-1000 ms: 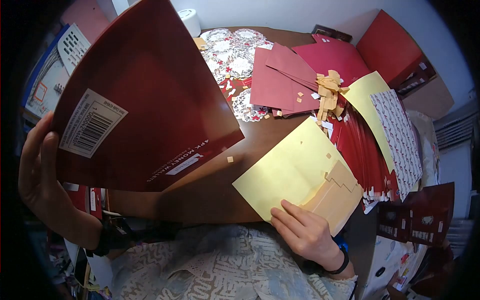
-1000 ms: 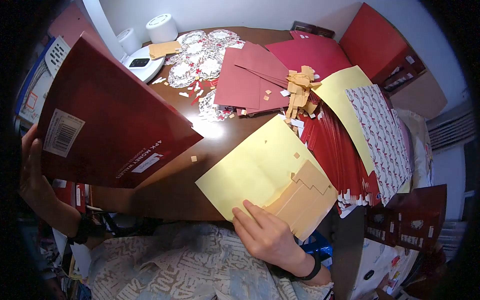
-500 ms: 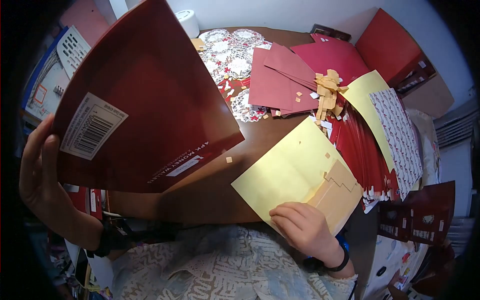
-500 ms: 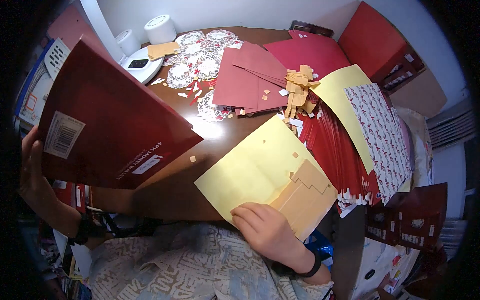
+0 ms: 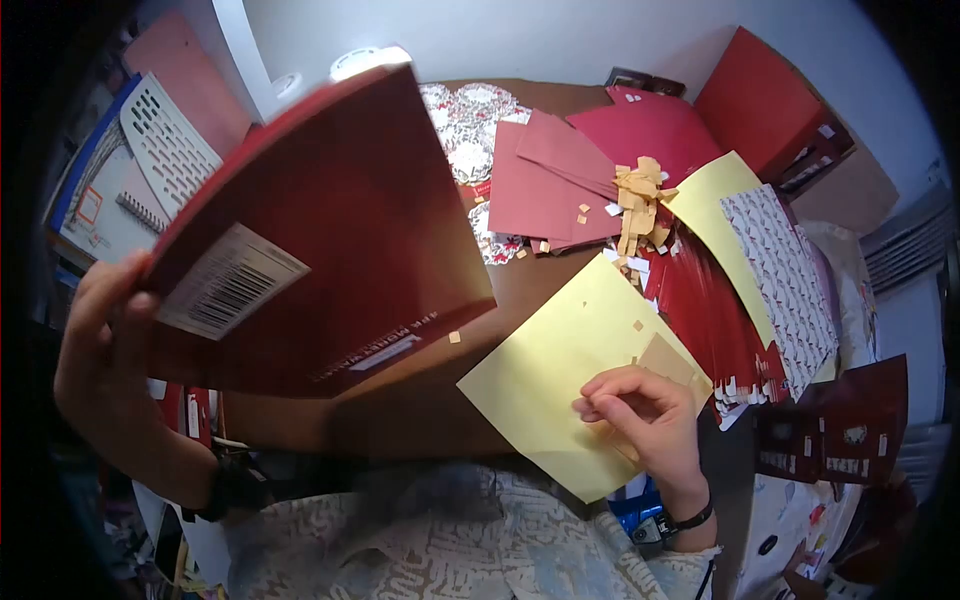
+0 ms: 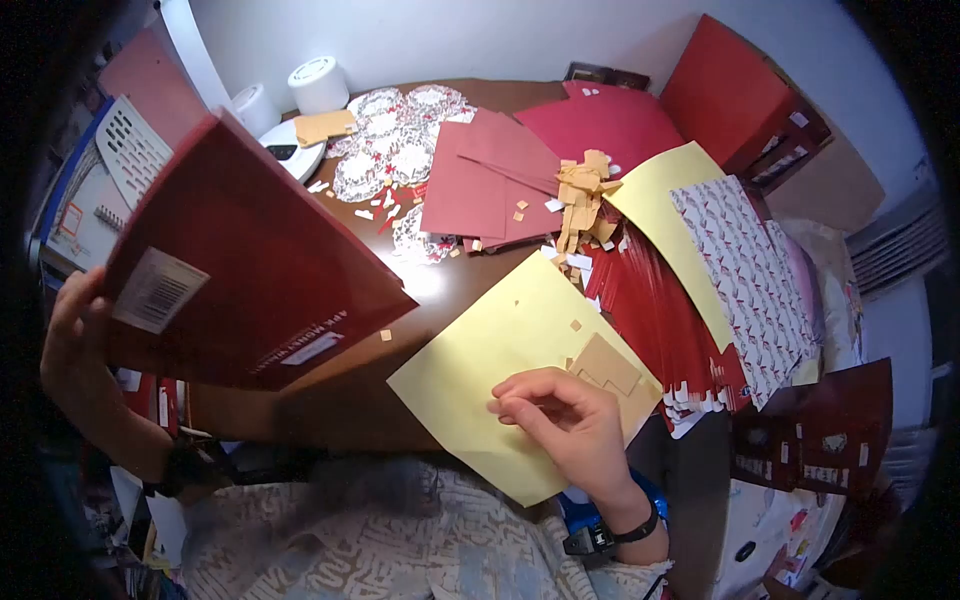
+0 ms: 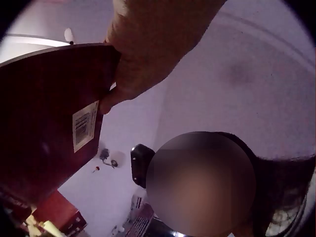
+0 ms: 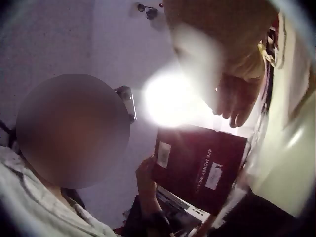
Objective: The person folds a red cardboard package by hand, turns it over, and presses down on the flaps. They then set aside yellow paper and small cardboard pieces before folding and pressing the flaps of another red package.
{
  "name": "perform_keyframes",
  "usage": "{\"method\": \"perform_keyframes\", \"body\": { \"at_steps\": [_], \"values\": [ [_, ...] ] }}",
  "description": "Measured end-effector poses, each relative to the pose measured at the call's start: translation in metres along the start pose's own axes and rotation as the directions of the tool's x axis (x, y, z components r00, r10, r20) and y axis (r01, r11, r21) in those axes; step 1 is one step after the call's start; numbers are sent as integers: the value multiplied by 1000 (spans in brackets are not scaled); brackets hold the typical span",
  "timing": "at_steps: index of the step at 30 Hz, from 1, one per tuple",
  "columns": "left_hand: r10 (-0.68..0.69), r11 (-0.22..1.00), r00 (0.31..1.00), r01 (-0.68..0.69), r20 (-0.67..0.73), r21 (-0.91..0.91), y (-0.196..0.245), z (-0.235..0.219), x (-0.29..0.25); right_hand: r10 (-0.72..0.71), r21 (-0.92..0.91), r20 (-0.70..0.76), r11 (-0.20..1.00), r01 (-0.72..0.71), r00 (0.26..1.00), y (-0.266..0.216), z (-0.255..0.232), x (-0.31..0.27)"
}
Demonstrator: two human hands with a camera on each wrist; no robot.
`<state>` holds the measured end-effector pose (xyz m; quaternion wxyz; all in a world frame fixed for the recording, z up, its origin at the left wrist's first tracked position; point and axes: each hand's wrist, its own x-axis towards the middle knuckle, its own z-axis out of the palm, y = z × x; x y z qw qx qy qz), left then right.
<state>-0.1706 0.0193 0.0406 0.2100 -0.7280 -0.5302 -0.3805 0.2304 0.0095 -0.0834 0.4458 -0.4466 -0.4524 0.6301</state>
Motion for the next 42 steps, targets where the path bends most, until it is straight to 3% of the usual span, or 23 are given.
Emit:
{"method": "perform_keyframes", "body": {
  "at_steps": [1,3,4,5,6,9,10,12,13,15,16,17,18,19,20,21,24,27,28,36,38,42],
  "values": [
    [8,1000,1000,-8,-14,-1,9,1,7,-70,-46,-32,997,68,997,-6,0,-2],
    [195,973,978,-183,76,-139,29,4,21,-336,-263,-104,917,300,936,-23,4,-8],
    [279,953,958,-268,63,-140,40,9,28,-354,-267,-101,910,318,930,-33,5,-12],
    [264,946,964,-252,34,-202,51,14,29,-572,-508,-94,732,455,815,-44,6,-17],
    [279,932,960,-268,15,-244,62,19,31,-751,-709,-29,481,517,660,-52,7,-23],
    [287,920,956,-255,67,-297,95,17,36,-931,-822,-82,264,505,355,-60,18,-47],
    [295,908,954,-263,52,-325,103,19,33,-940,-820,-74,247,516,333,-61,19,-52],
    [348,876,937,-317,22,-364,117,22,30,-991,-915,131,-122,385,-2,-65,20,-58],
    [369,860,929,-336,16,-383,123,23,28,-991,-913,132,-130,387,-20,-70,18,-57],
    [391,836,919,-373,-40,-403,135,24,24,-851,-721,489,-518,460,-191,-84,17,-53],
    [411,824,910,-396,-55,-405,139,22,24,-842,-694,477,-538,479,-253,-85,27,-50],
    [417,822,906,-408,-66,-398,142,22,23,-837,-693,478,-546,471,-266,-87,34,-52],
    [409,818,909,-402,-77,-412,144,22,20,-820,-678,522,-566,469,-234,-89,40,-55],
    [399,813,913,-396,-87,-426,147,21,18,-800,-661,566,-585,469,-200,-93,44,-58],
    [375,832,925,-361,-51,-421,150,18,15,-794,-647,598,-559,519,-110,-97,45,-66],
    [378,831,924,-368,-62,-417,152,16,12,-790,-644,601,-567,513,-119,-96,47,-70],
    [335,846,941,-320,-41,-426,157,13,4,-778,-671,628,-533,515,14,-95,53,-74],
    [369,828,928,-354,-55,-434,159,12,-2,-705,-621,709,-615,486,15,-94,54,-74],
    [384,799,913,-403,-136,-446,159,17,-5,-676,-591,736,-644,486,-1,-96,53,-73],
    [400,776,901,-430,-168,-462,158,19,-9,-639,-564,767,-709,423,-48,-87,53,-67],
    [411,773,898,-436,-159,-461,158,19,-9,-694,-598,700,-698,394,-168,-80,54,-61],
    [416,769,895,-442,-164,-462,158,19,-9,-680,-591,723,-700,402,-121,-85,53,-67]
  ]
}}
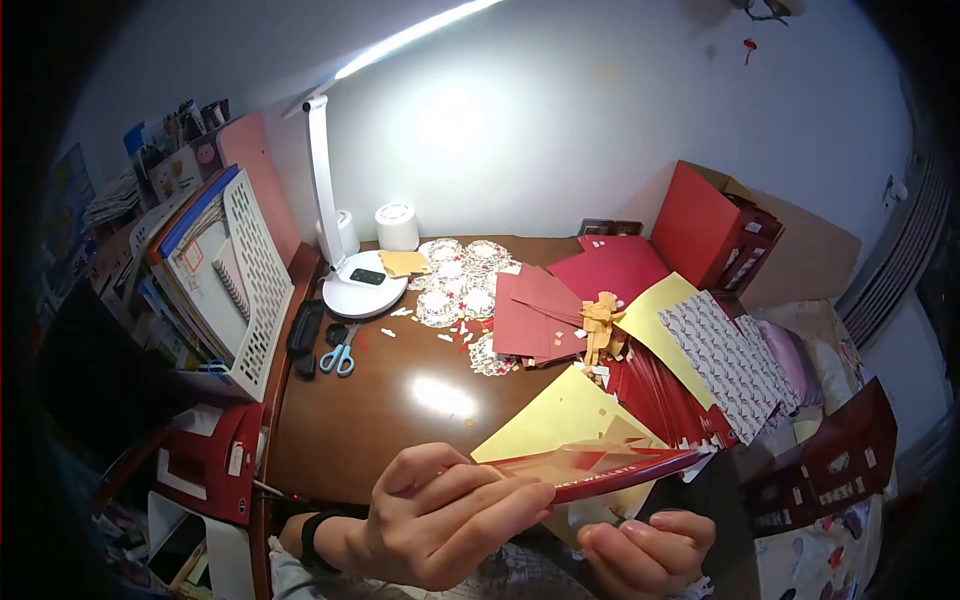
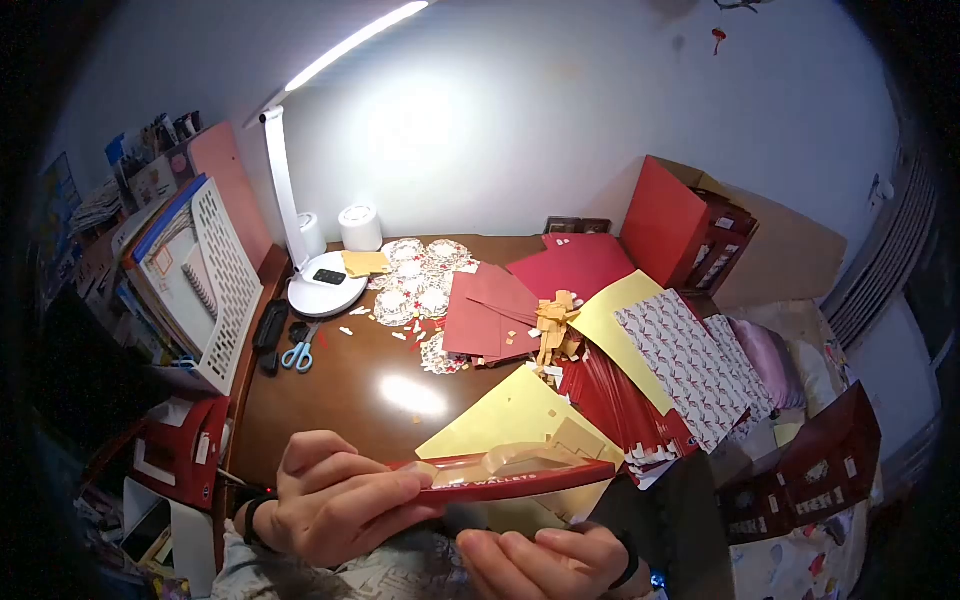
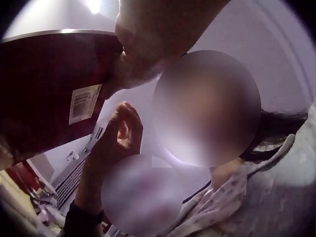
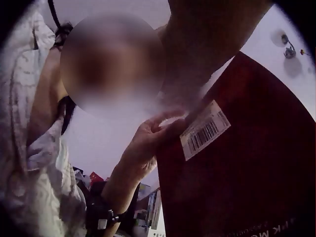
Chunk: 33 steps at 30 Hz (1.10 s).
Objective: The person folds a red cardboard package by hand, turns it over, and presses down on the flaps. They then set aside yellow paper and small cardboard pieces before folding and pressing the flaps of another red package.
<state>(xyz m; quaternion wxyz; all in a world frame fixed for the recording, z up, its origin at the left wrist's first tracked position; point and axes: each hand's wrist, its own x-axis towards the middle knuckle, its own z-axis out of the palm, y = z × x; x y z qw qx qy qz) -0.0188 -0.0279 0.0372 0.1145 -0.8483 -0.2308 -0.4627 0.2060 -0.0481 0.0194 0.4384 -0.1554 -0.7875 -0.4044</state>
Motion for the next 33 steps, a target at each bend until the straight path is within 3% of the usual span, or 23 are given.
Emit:
{"method": "perform_keyframes", "body": {
  "at_steps": [3,8,21,30,33],
  "values": [
    [2,1000,1000,-2,5,5,1,-1,1,3,-33,-78,999,-6,997,0,1,0],
    [-17,999,1000,18,-12,42,4,0,1,-45,-35,67,998,47,997,3,-3,4],
    [-18,1000,1000,18,4,19,2,-2,1,-48,-52,110,997,54,993,2,-4,5],
    [-32,999,999,32,-6,23,2,-2,0,8,8,158,1000,-9,987,0,-9,12],
    [-16,1000,1000,16,8,-10,1,-3,0,62,22,246,997,-69,967,-1,-11,18]
  ]
}}
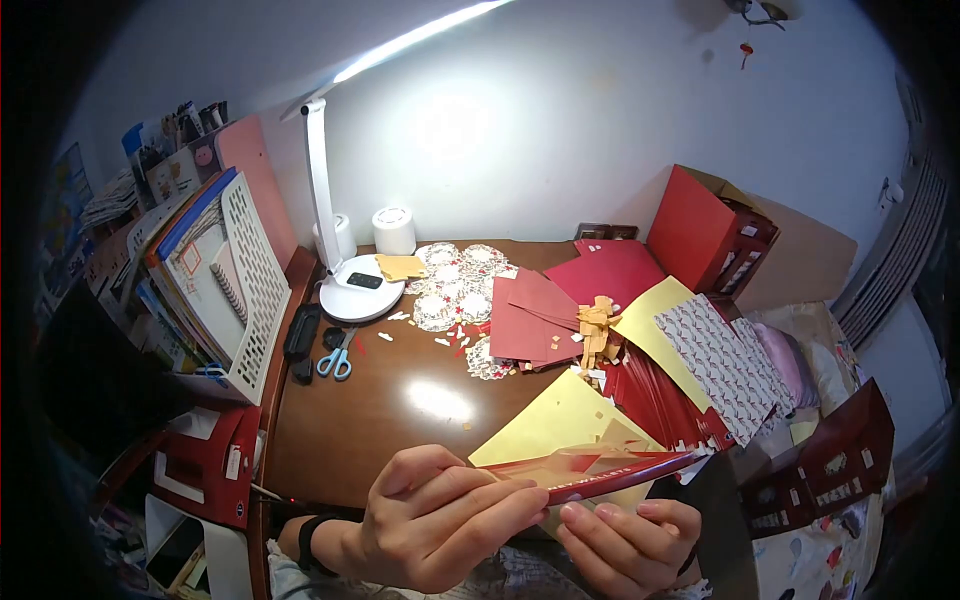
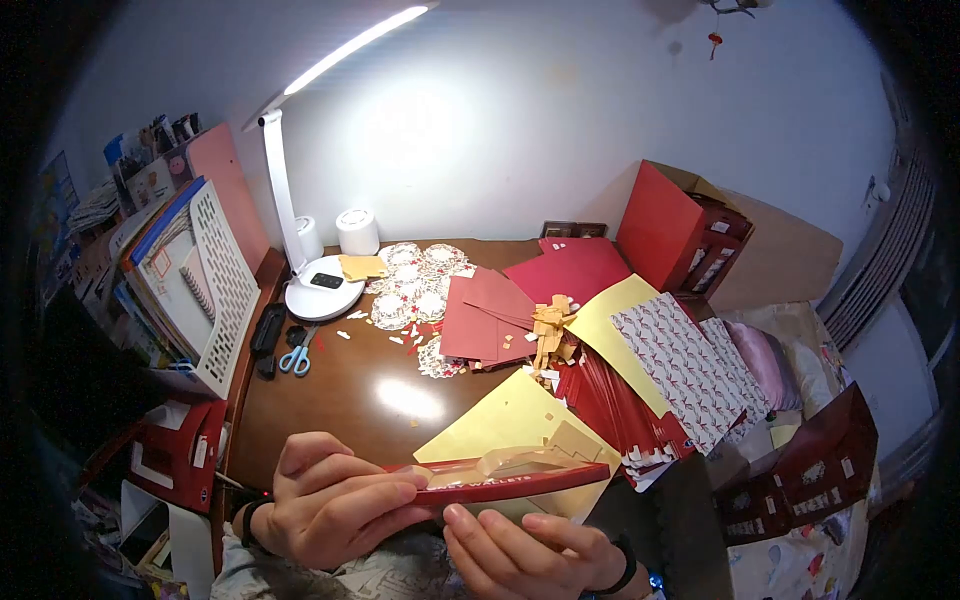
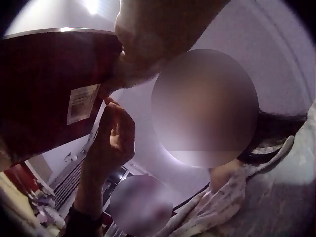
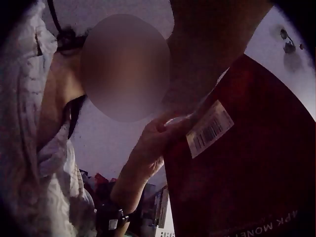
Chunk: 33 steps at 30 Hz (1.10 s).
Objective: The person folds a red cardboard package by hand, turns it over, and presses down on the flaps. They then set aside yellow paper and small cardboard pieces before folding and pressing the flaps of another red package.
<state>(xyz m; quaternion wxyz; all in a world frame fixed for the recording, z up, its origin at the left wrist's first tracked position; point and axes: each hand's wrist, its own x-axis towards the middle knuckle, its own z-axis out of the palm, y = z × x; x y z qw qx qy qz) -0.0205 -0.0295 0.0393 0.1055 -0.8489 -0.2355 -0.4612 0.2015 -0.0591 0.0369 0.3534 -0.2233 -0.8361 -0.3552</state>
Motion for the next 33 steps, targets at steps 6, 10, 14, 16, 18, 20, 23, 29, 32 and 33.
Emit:
{"method": "perform_keyframes", "body": {
  "at_steps": [6,10,14,16,18,20,23,29,32,33],
  "values": [
    [-2,999,1000,3,-16,37,1,2,1,36,-1,-61,999,-36,997,0,7,0],
    [-4,999,1000,5,-17,35,1,1,1,54,-6,-78,999,-54,996,0,8,1],
    [-7,999,1000,7,-3,37,1,0,1,50,-13,-69,999,-51,996,1,6,3],
    [-7,999,1000,7,-5,34,1,0,1,56,-8,-59,998,-56,997,1,4,3],
    [-7,1000,1000,7,-7,31,1,0,0,61,-2,-49,998,-61,997,1,4,3],
    [-5,1000,1000,5,-6,25,1,0,0,38,-13,-71,999,-39,997,2,5,2],
    [-5,1000,1000,6,-7,21,0,0,0,22,1,-42,1000,-22,999,3,-2,4],
    [-11,1000,1000,11,-6,13,1,0,0,-39,-48,-142,998,32,989,7,1,1],
    [-7,1000,1000,7,-9,-6,-1,1,-3,-18,-55,-209,998,7,978,7,4,0],
    [-7,1000,1000,7,-9,-7,-1,1,-3,-18,-54,-209,998,6,978,7,5,0]
  ]
}}
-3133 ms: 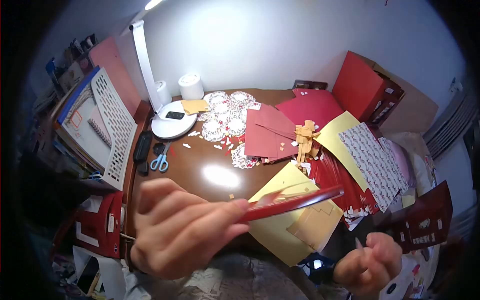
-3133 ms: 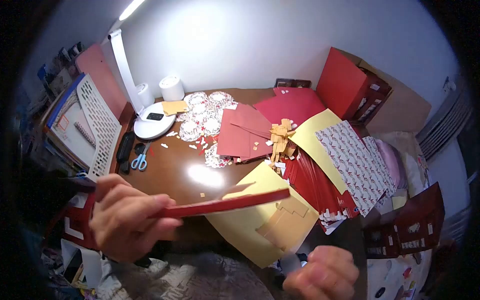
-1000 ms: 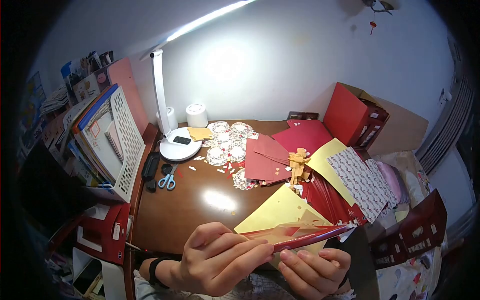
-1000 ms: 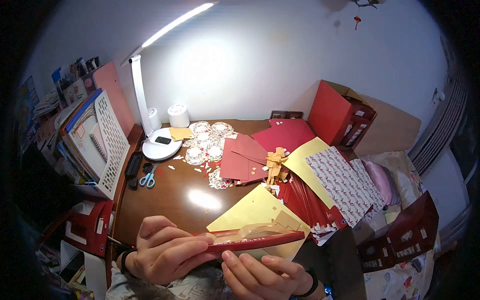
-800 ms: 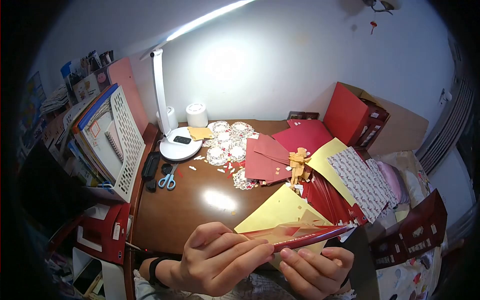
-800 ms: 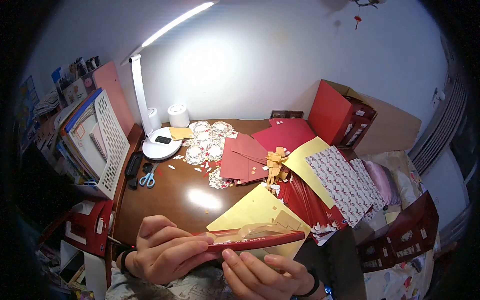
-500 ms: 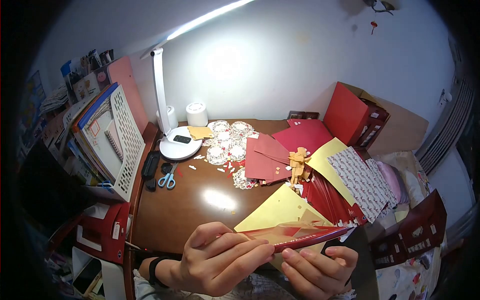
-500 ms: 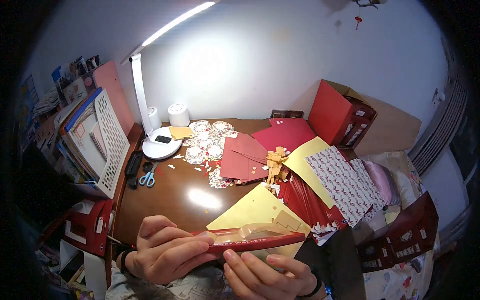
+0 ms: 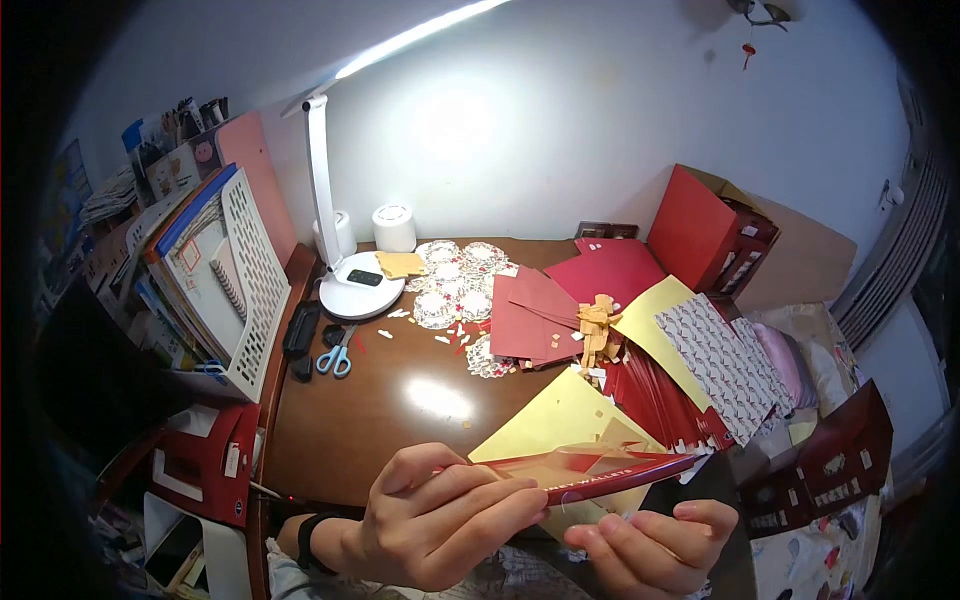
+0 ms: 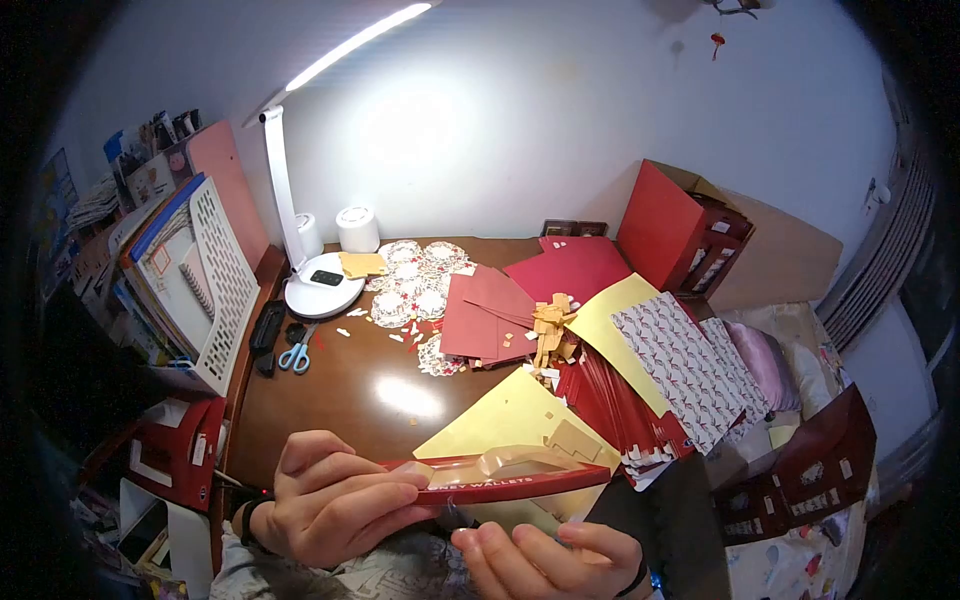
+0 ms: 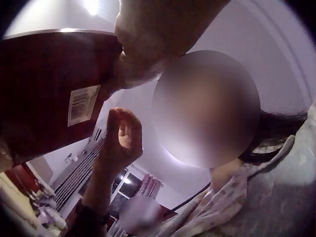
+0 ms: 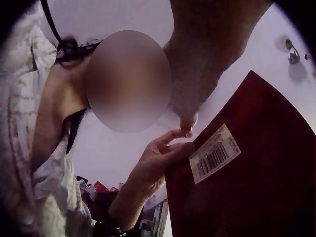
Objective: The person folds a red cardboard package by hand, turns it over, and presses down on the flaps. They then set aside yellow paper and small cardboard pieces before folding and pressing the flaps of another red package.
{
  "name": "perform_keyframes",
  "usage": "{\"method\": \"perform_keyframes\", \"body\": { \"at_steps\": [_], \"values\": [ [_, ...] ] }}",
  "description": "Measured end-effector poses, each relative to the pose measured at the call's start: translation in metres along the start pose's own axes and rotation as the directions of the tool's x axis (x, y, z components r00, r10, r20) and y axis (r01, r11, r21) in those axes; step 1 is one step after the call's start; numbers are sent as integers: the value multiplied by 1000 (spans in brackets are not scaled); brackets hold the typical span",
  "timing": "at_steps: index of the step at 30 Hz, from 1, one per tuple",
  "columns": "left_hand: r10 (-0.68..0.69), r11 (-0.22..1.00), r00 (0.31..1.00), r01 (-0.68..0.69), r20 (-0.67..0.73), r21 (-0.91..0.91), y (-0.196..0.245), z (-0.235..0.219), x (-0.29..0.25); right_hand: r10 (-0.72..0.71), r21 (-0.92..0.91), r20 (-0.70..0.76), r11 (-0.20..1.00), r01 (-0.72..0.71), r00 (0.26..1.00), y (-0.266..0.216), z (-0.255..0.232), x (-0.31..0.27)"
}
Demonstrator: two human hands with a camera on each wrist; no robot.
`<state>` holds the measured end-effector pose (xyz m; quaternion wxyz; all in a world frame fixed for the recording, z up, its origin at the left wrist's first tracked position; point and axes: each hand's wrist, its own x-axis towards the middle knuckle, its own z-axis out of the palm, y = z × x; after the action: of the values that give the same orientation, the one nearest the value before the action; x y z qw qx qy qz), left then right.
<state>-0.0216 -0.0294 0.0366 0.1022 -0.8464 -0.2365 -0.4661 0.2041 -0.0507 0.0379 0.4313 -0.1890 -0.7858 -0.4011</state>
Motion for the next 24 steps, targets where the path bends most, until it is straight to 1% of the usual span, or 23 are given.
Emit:
{"method": "perform_keyframes", "body": {
  "at_steps": [3,5,8,12,15,17,21,23,24],
  "values": [
    [-1,1000,1000,1,2,-5,0,-1,1,-31,-29,-31,999,30,999,2,0,0],
    [-2,1000,1000,2,8,-7,0,-1,1,-26,-64,-50,998,23,998,1,0,0],
    [12,1000,1000,-12,6,1,0,0,0,7,-74,-54,997,-11,999,-1,-1,1],
    [3,1000,1000,-3,7,-10,2,-1,1,16,-74,-63,997,-20,998,-1,-2,1],
    [-2,1000,1000,2,-7,5,3,0,2,40,-54,-30,998,-41,999,-2,-6,2],
    [-7,1000,1000,7,0,5,3,-1,3,79,-40,2,996,-79,997,-3,-9,4],
    [9,1000,1000,-9,14,-15,1,-1,1,90,-41,15,995,-89,996,-2,-12,9],
    [18,1000,1000,-18,13,-10,1,-1,1,149,15,38,989,-149,988,-3,-12,11],
    [18,1000,1000,-18,13,-11,1,-1,1,149,15,38,989,-149,988,-4,-13,13]
  ]
}}
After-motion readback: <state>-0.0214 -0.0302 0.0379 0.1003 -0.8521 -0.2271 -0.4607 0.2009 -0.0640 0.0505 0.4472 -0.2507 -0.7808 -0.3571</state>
